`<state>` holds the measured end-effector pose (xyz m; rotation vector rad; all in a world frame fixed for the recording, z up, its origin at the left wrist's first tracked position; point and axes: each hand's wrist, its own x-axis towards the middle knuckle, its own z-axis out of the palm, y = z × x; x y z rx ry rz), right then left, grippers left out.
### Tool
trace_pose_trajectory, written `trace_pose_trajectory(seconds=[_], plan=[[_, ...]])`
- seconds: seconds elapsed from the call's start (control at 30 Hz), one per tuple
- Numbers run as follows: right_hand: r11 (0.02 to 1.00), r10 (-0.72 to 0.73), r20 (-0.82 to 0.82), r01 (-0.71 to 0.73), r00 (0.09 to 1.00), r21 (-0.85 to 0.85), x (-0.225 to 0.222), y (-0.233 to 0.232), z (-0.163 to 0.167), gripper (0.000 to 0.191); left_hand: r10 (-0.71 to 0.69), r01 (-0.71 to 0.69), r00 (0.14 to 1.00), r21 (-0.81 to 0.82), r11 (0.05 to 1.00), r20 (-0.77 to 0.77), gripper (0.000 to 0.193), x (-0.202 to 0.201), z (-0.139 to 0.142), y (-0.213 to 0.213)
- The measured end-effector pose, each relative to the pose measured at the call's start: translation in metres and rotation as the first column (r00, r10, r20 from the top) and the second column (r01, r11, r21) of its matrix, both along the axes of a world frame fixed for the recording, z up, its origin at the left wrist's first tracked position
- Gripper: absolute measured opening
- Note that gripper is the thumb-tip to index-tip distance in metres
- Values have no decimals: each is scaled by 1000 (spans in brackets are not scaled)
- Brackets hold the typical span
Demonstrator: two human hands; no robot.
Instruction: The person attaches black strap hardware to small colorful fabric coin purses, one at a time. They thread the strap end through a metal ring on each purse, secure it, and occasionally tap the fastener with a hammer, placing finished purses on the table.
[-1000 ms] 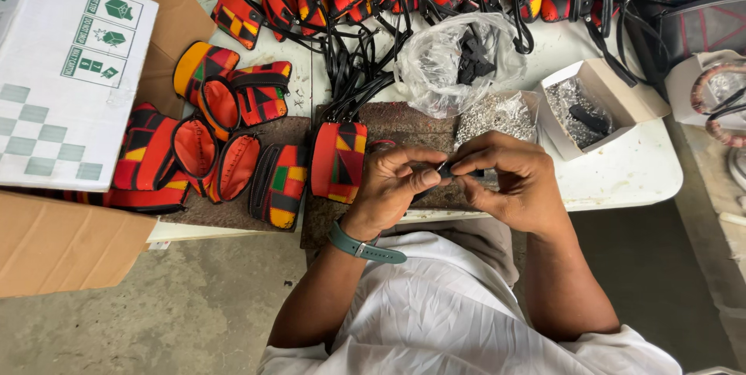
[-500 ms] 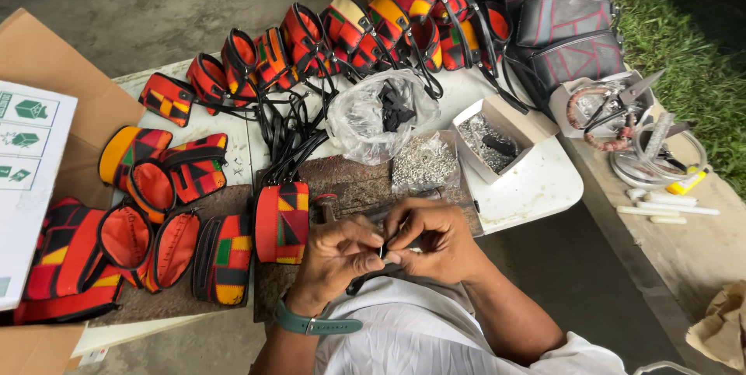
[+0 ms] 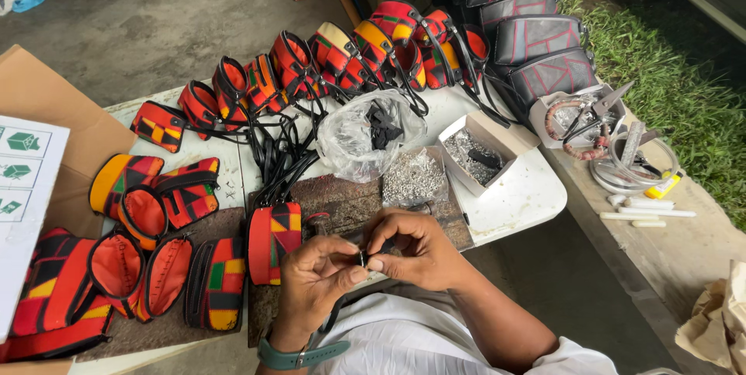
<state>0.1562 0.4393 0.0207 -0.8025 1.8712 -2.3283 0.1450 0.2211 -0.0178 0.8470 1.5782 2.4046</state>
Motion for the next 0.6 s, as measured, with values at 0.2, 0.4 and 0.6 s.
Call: trace_pose_trajectory(seconds=[0.2, 0.4, 0.6], plan=[[1000, -7, -118, 4, 993, -25, 4, -2, -10, 13, -27, 28, 999, -88, 996, 17, 21, 6, 8, -7], [999, -49, -160, 47, 986, -17, 7, -6, -8, 18, 21, -29, 997, -119, 993, -69, 21, 9, 8, -3], [945, -180, -391, 269, 903, 187, 1, 4, 15, 12, 65, -72, 996, -114, 991, -61, 22, -4, 12, 14]])
